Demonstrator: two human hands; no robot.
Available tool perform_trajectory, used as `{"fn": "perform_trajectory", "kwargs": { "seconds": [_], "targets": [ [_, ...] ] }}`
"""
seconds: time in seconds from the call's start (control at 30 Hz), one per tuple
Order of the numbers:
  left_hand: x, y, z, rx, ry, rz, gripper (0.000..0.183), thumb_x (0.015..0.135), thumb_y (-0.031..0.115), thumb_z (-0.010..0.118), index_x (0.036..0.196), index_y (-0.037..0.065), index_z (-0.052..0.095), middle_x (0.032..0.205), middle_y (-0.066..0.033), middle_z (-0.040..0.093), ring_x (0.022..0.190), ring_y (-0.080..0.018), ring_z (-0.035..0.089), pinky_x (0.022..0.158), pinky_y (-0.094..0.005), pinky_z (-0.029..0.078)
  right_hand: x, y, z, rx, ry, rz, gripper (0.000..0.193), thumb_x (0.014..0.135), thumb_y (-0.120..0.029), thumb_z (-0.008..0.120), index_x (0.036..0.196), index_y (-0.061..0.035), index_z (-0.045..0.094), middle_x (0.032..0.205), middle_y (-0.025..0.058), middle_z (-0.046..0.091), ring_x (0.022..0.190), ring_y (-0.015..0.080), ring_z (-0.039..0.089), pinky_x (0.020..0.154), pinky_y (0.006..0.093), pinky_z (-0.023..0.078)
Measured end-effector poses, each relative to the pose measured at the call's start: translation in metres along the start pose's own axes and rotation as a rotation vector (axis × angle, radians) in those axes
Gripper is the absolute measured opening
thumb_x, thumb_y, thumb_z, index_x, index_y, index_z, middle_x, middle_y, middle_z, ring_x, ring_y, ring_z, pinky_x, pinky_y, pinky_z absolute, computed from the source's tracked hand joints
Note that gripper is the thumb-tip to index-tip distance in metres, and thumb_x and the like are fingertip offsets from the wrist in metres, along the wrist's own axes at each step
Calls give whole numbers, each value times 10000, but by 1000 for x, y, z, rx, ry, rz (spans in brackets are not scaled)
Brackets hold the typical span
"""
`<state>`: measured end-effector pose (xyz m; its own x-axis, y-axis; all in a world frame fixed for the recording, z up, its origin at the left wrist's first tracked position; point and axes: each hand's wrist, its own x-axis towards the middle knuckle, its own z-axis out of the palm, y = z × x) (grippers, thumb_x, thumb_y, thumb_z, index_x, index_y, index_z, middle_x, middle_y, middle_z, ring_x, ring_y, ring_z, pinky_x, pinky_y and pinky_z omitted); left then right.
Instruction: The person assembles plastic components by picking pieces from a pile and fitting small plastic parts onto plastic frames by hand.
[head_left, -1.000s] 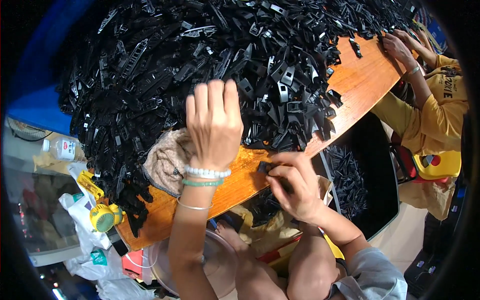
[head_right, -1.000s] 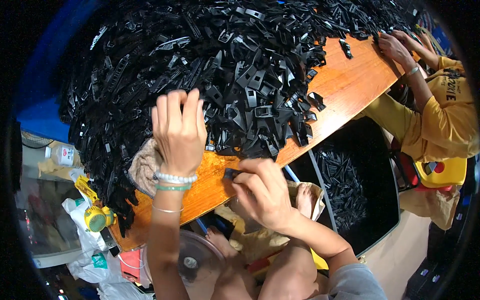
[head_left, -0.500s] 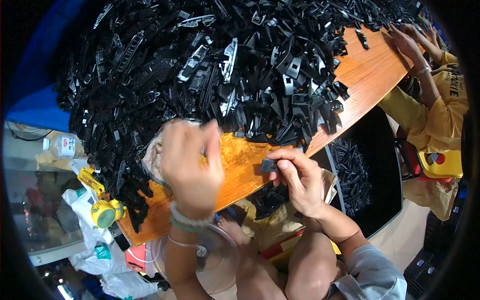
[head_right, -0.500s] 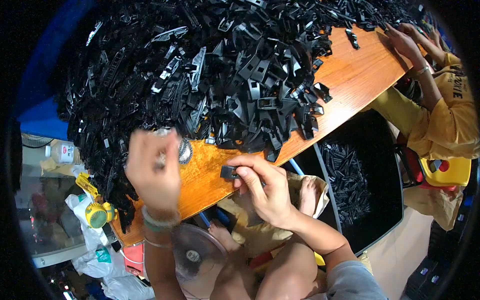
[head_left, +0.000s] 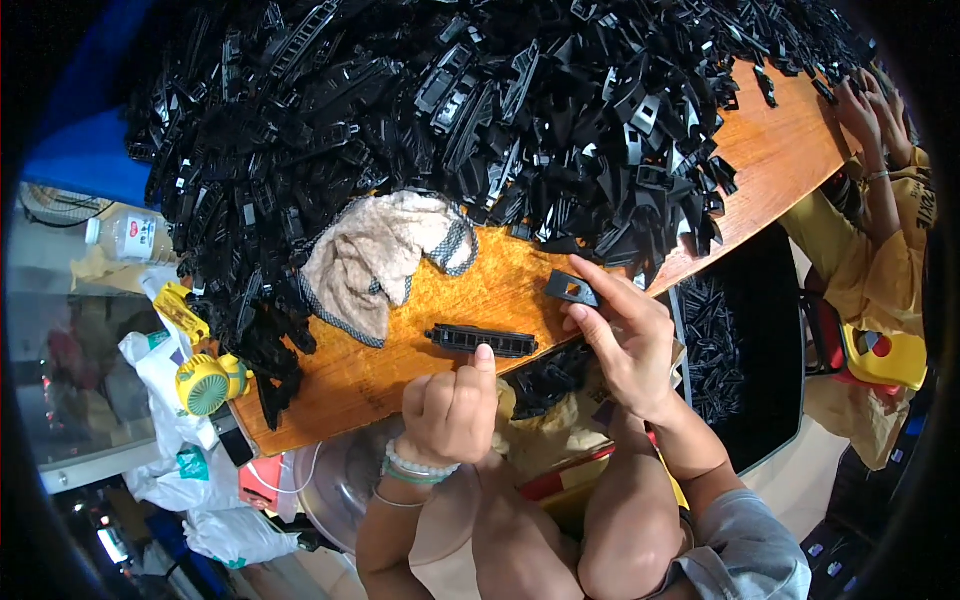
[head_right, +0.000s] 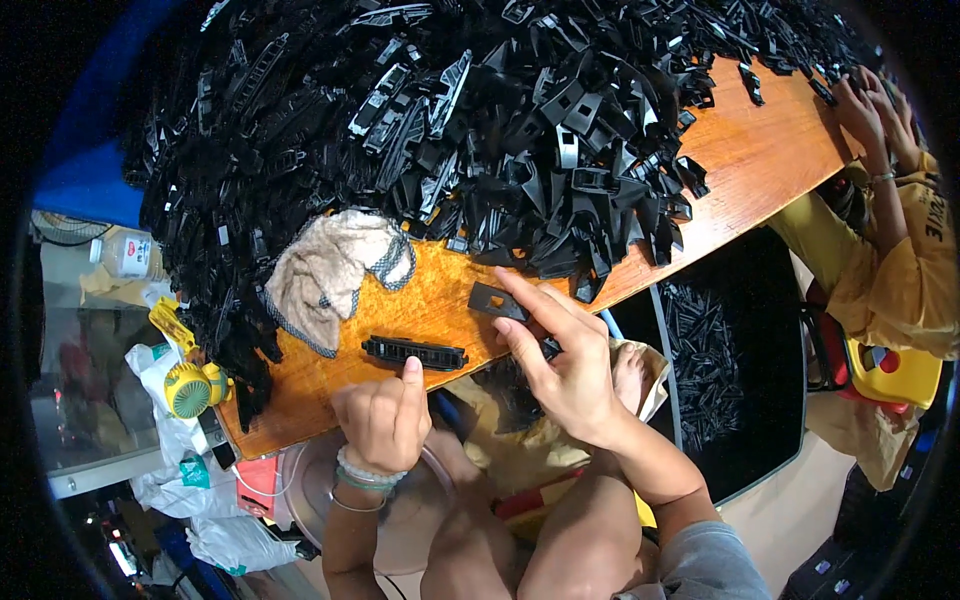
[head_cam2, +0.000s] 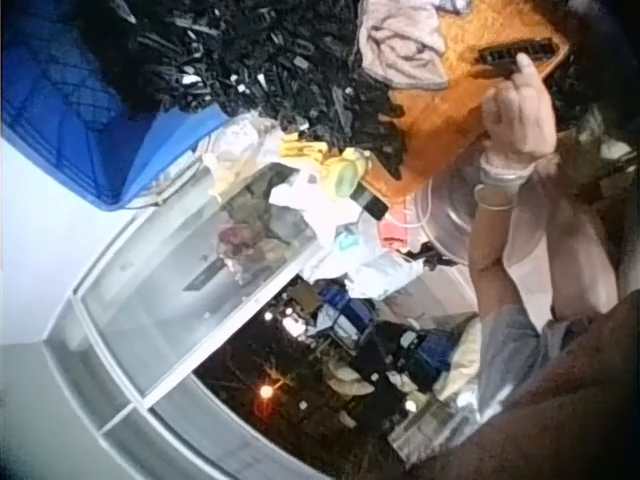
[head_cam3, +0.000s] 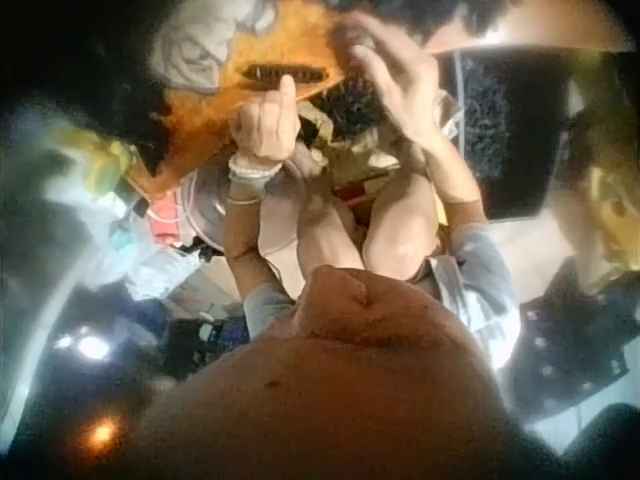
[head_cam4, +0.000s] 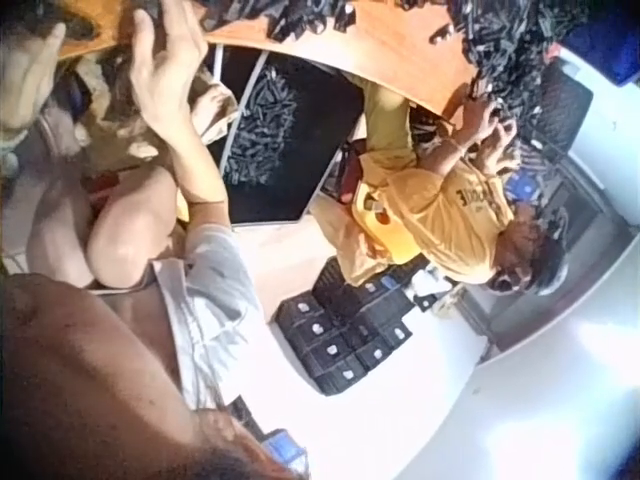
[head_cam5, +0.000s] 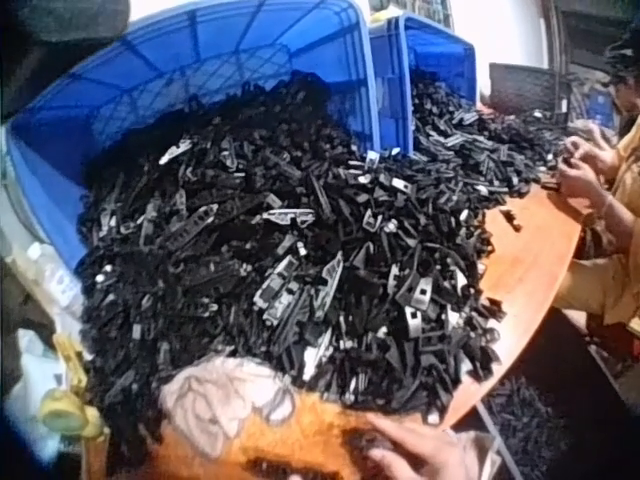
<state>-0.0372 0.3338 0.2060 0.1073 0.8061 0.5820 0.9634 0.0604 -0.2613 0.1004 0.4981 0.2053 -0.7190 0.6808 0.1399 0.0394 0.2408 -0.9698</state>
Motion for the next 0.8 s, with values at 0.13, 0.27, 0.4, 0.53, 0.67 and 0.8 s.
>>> {"fn": "perform_trajectory", "kwargs": {
  "seconds": [0.13, 0.27, 0.4, 0.53, 0.67, 0.8],
  "targets": [
    [9, 2, -8, -73, 17, -119, 212, 750, 32, 704, 958, -8, 717, 846, -65, 598, 770, -218, 551, 713, -356, 421, 1, 0, 1, 38, 6, 38, 415, 911, 68, 580, 1323, 28, 552, 1002, 87, 622, 805, 110, 626, 719, 228, 509],
    [29, -41, -9, -568, -343, -491, 93, 778, 14, 659, 863, -16, 680, 878, -113, 624, 843, -279, 582, 749, -381, 441, 0, 2, -2, -42, -19, -13, 413, 913, 68, 580, 1323, 29, 552, 998, 84, 624, 802, 106, 625, 709, 222, 506],
    [48, -79, -1, -787, -529, -499, 109, 788, 5, 654, 887, -38, 662, 842, -144, 594, 840, -306, 576, 766, -388, 452, 2, -6, 4, -63, -18, -27, 412, 858, 69, 637, 1265, 11, 613, 977, 92, 623, 822, 135, 601, 725, 253, 483],
    [44, -69, -2, -790, -350, -554, 133, 765, 11, 685, 892, -22, 666, 844, -135, 587, 826, -313, 569, 757, -393, 457, 2, -8, 2, -196, -50, -144, 385, 828, 28, 693, 1209, -1, 644, 872, 92, 570, 742, 189, 570, 672, 298, 468],
    [18, -43, -12, -613, -258, -560, 178, 746, 25, 720, 911, -10, 661, 865, -123, 574, 810, -308, 559, 744, -395, 462, 11, -10, 9, -158, -129, -224, 380, 806, 25, 702, 1181, 8, 642, 899, 129, 584, 790, 277, 588, 720, 338, 481],
    [11, -25, -13, -607, -249, -610, 191, 748, 15, 727, 926, -4, 661, 889, -105, 577, 830, -287, 555, 735, -379, 462, 20, -10, 6, -134, -311, -209, 340, 792, -9, 729, 1128, 4, 674, 919, 122, 600, 848, 278, 586, 763, 347, 475]
  ]
}}
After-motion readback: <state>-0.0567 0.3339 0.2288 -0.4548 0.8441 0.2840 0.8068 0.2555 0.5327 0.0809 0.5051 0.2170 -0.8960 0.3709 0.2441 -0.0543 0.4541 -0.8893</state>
